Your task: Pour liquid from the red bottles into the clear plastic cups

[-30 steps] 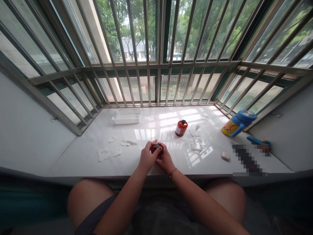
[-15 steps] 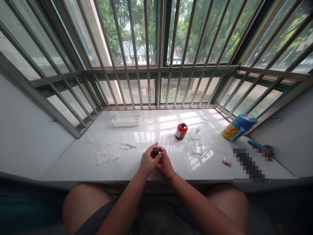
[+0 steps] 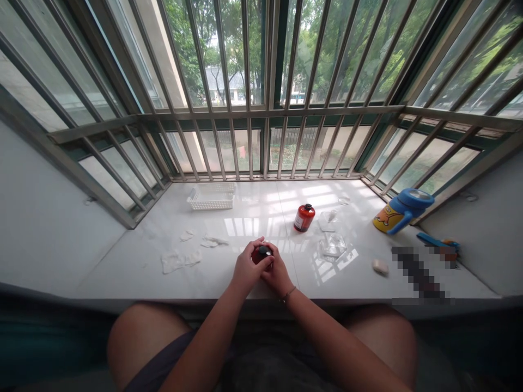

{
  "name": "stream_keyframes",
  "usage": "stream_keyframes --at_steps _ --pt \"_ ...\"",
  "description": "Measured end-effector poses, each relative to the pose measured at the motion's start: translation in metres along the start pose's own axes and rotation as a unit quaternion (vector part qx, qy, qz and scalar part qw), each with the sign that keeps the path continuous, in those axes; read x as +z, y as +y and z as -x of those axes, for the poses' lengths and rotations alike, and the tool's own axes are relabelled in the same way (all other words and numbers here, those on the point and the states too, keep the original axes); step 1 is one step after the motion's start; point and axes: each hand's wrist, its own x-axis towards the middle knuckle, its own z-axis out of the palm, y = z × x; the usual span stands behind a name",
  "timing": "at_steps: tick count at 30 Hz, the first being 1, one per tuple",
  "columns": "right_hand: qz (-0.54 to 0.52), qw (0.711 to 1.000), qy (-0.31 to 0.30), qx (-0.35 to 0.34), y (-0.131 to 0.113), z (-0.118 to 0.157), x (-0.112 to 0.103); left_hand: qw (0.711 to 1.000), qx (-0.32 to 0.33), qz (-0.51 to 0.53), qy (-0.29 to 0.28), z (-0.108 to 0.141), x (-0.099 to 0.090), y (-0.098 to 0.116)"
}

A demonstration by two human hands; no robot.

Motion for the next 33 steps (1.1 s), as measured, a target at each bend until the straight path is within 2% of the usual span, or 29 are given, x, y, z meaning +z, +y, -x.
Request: stream_keyframes --at_steps 3,9,13,16,23,29,33 --pt "0.001 1.0 -0.002 0.001 0.0 0.0 0.0 0.999 -0.006 0.043 0.013 0.0 0.0 -0.002" --pt "-0.006 1.0 -0.008 0.0 0.002 0.001 -0.001 1.0 0.018 -0.024 -0.008 0.0 -0.004 -0.003" --pt "-0.015 1.0 -0.012 -0.001 0.004 0.001 0.0 1.0 0.015 0.015 0.003 -0.001 -0.003 -0.005" --pt "-0.012 1.0 -0.01 -0.001 0.003 0.001 0.0 1.0 0.004 0.005 0.013 -0.002 -0.003 -0.003" --pt "0.0 1.0 -0.007 -0.008 -0.003 -0.001 -0.002 0.997 0.052 -0.048 -0.039 -0.002 -0.014 0.008" --pt "-0.01 1.0 -0.007 -0.004 0.002 0.001 0.001 0.999 0.001 -0.005 0.038 -0.003 0.002 0.0" --pt "-0.001 1.0 -0.01 -0.003 0.003 0.001 -0.001 0.999 -0.005 0.018 0.041 -0.004 0.004 -0.006"
